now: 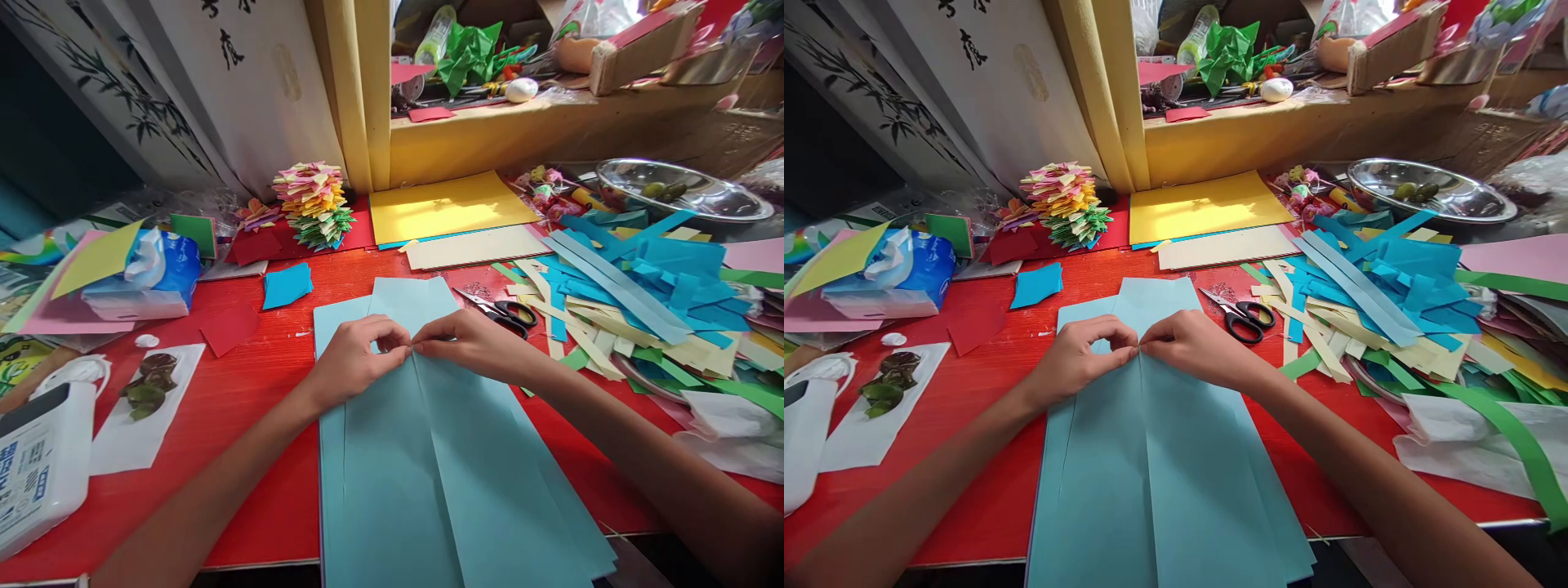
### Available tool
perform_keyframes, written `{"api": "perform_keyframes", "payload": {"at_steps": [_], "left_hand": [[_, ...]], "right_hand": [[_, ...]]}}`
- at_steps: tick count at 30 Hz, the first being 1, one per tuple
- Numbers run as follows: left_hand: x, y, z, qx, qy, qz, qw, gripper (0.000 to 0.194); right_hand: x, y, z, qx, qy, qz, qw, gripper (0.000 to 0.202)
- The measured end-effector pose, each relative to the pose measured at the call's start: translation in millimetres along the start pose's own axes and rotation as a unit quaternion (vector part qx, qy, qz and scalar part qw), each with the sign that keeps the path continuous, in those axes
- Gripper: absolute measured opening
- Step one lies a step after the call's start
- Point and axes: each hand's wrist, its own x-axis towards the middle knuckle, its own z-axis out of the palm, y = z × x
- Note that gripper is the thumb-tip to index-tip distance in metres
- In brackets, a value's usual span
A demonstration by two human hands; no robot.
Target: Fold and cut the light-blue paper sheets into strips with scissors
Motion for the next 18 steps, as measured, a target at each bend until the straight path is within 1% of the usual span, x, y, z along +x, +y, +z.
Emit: {"api": "perform_keyframes", "payload": {"at_steps": [3, 9, 16, 18], "left_hand": [[0.2, -0.9, -0.7, 0.006, -0.002, 0.006, 1.000, 0.010], [1.3, -2.6, -0.7, -0.005, -0.016, -0.013, 1.000, 0.012], [0.1, -1.1, -0.1, 0.010, -0.018, 0.012, 1.000, 0.011], [0.2, -1.6, -1.6, 0.016, -0.021, 0.004, 1.000, 0.012]], "right_hand": [[1.7, 2.9, 0.4, 0.000, -0.002, -0.002, 1.000, 0.029], [1.1, 1.9, -0.9, 0.001, 0.000, -0.007, 1.000, 0.028], [0.5, 1.2, -2.2, 0.000, -0.001, -0.006, 1.000, 0.028], [0.8, 1.6, -1.6, -0.005, 0.001, -0.010, 1.000, 0.027]]}}
